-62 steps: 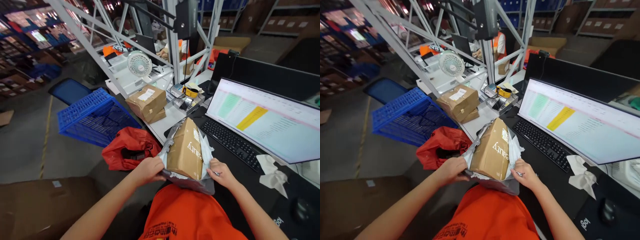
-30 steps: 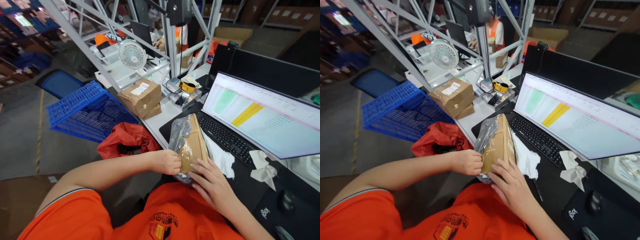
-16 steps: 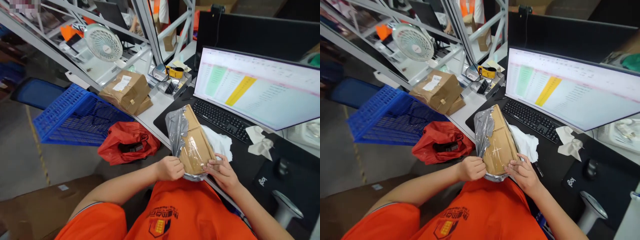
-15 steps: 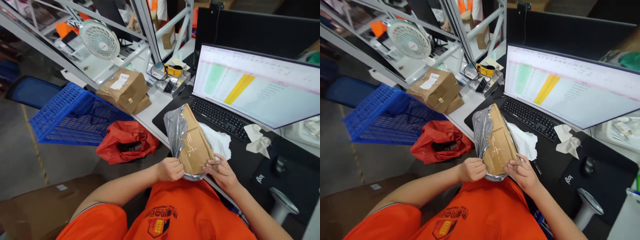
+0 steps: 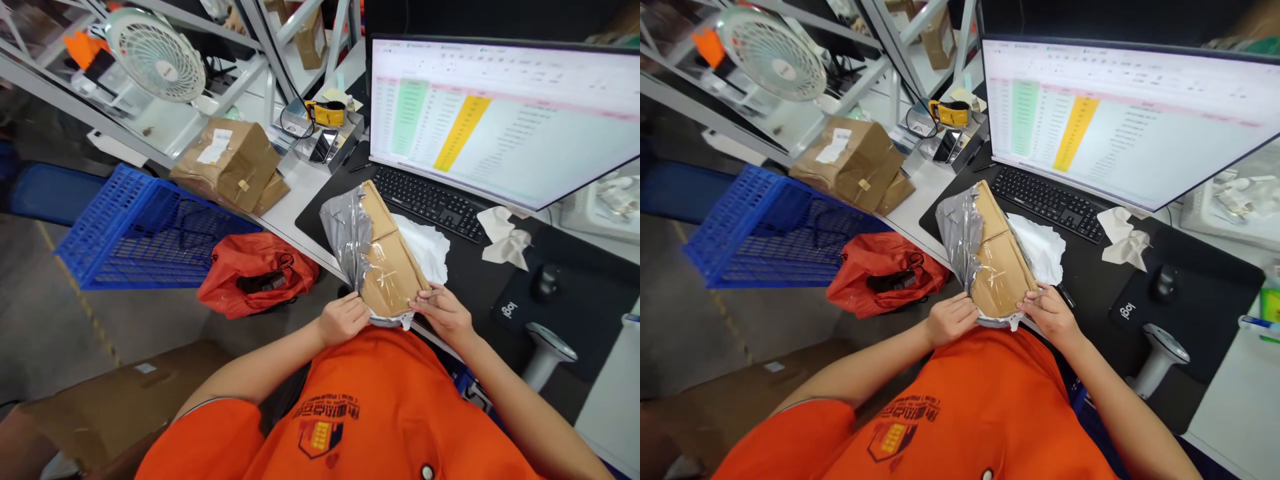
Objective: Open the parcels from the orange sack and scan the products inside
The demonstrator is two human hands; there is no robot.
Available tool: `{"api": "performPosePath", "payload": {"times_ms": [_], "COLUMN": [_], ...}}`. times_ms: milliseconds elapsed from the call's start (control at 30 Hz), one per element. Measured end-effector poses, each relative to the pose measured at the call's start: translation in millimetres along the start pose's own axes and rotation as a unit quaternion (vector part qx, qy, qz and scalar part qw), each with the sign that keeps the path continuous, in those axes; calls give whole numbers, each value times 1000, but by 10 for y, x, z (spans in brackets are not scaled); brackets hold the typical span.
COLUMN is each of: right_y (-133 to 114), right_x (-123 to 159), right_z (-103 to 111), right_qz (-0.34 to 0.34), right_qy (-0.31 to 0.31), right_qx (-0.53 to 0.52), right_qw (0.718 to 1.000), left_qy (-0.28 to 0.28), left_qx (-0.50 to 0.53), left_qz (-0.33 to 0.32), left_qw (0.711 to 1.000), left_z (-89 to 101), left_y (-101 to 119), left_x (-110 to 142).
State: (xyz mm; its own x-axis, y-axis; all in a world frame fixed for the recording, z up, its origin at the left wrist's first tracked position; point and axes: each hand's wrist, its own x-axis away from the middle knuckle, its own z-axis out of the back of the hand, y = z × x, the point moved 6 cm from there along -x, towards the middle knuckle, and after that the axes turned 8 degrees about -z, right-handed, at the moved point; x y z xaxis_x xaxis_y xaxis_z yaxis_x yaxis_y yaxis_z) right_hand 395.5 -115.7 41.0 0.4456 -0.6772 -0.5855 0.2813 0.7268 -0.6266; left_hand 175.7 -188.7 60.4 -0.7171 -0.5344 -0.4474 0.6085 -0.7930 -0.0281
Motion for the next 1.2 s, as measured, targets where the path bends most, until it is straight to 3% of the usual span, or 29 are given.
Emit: {"api": "performPosePath", "payload": {"times_ms": [233, 700, 1033, 1200], "right_y": [140, 105, -73, 123], "right_x": [122, 229, 181, 170], "right_z": [51, -54, -166, -15], "right_qz": [-66, -38, -15, -60], "right_qy": [49, 80, 52, 76], "right_qx": [-30, -48, -55, -57], "right_qw": [996, 995, 997, 994], "left_qy": [21, 49, 10, 1], "left_qx": [19, -1, -28, -7], "left_qz": [69, 125, 96, 100], "left_qw": [997, 991, 995, 995], "left_z": [-94, -239, -419, -661], "left_y": [89, 218, 324, 315], "left_x": [-46, 186, 385, 299]}}
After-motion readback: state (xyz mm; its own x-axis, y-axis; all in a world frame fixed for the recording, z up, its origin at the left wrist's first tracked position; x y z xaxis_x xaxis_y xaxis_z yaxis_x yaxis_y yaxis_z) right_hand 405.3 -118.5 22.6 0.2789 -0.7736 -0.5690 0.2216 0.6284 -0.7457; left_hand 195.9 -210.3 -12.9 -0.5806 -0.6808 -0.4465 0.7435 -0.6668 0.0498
